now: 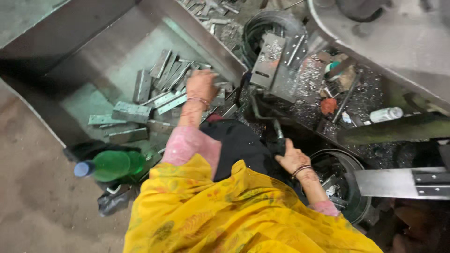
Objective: The person operates a manual press machine to process small metal pieces. They repeatedly pick up metal pieces from a bin, place them under the press, and activate the machine using a lever. Processed pieces are then moved to a collection area.
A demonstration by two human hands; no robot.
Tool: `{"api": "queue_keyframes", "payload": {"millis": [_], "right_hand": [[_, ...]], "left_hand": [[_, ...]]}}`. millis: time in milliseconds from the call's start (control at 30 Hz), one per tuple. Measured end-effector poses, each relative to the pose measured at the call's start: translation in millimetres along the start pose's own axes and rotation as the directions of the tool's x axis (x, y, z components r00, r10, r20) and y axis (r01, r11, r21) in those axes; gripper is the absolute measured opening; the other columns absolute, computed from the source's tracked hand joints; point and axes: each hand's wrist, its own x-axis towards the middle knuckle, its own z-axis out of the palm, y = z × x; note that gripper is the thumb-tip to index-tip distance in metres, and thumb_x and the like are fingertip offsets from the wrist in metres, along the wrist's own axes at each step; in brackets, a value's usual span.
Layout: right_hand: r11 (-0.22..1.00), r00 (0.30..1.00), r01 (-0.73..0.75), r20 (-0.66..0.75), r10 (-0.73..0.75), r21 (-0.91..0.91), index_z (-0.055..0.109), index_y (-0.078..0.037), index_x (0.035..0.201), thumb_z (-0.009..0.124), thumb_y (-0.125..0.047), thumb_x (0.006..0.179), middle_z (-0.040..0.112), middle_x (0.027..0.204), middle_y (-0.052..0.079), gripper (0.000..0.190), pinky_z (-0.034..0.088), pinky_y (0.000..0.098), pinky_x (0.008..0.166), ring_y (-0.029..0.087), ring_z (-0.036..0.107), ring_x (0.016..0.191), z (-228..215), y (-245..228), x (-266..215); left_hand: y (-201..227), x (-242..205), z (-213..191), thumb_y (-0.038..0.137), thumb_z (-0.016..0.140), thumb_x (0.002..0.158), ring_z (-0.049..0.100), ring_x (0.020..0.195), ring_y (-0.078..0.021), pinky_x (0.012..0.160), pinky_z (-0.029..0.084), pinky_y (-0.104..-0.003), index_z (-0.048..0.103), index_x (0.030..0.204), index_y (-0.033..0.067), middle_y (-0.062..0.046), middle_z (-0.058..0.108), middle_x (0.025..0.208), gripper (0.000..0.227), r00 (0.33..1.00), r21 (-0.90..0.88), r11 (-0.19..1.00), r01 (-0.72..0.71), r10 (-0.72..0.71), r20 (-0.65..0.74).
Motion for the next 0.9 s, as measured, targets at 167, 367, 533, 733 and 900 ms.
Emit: {"api": "queue_keyframes", "payload": {"millis": [167,367,533,733,900], "right_hand": [[0.997,1.000,-0.001,0.019,0.003,-0.077,0.036,-0.017,0.152,0.070,-0.051,0.083,0.071,0.121,0.025,0.085,0.053,0.0509,0.100,0.043,0.067,0.116,-33.7,-19.4,-14.4],[0.996,0.999,-0.031,0.022,0.033,-0.083,0.033,-0.018,0.155,0.070,-0.051,0.083,0.070,0.121,0.026,0.088,0.054,0.0514,0.099,0.044,0.068,0.115,-34.0,-22.5,-11.7],[0.995,1.000,-0.004,0.011,0.005,-0.104,0.034,-0.018,0.154,0.070,-0.052,0.083,0.069,0.123,0.027,0.087,0.054,0.0514,0.100,0.044,0.067,0.116,-31.4,-20.6,-9.3],[0.994,1.000,-0.001,0.019,0.003,-0.111,0.033,-0.018,0.155,0.069,-0.053,0.084,0.070,0.122,0.025,0.086,0.054,0.0510,0.100,0.043,0.067,0.116,-32.3,-21.2,-9.5],[0.994,0.999,-0.002,0.050,0.007,-0.105,0.032,-0.017,0.155,0.069,-0.052,0.084,0.070,0.123,0.023,0.087,0.054,0.0501,0.101,0.041,0.067,0.118,-34.5,-22.6,-8.2]], "left_hand": [[-91.5,-74.6,17.7,0.017,0.069,0.088,0.063,0.121,-0.0290,0.094,0.053,-0.049,0.076,0.110,0.0145,-0.006,0.070,0.123,0.024,0.928,0.296,0.923,0.248,-0.313,0.200],[-120.8,-136.7,59.5,0.019,0.071,0.075,0.053,0.129,-0.0294,0.104,0.043,-0.048,0.070,0.122,0.0127,-0.008,0.058,0.142,0.047,0.948,0.306,0.901,0.309,-0.318,-0.020],[-140.7,-127.9,77.7,0.013,0.066,0.087,0.051,0.132,-0.0279,0.108,0.040,-0.050,0.068,0.127,0.0133,-0.007,0.055,0.147,0.040,0.946,0.285,0.902,0.325,-0.313,-0.089],[-161.7,-115.7,79.6,0.005,0.065,0.087,0.055,0.127,-0.0336,0.106,0.047,-0.047,0.067,0.123,0.0088,-0.012,0.060,0.134,0.037,0.943,0.218,0.921,0.323,-0.333,0.007],[-166.5,-112.5,71.2,-0.001,0.065,0.081,0.065,0.111,-0.0382,0.094,0.054,-0.046,0.067,0.120,0.0077,-0.016,0.069,0.120,0.040,0.939,0.040,0.948,0.316,-0.307,-0.154]]}}
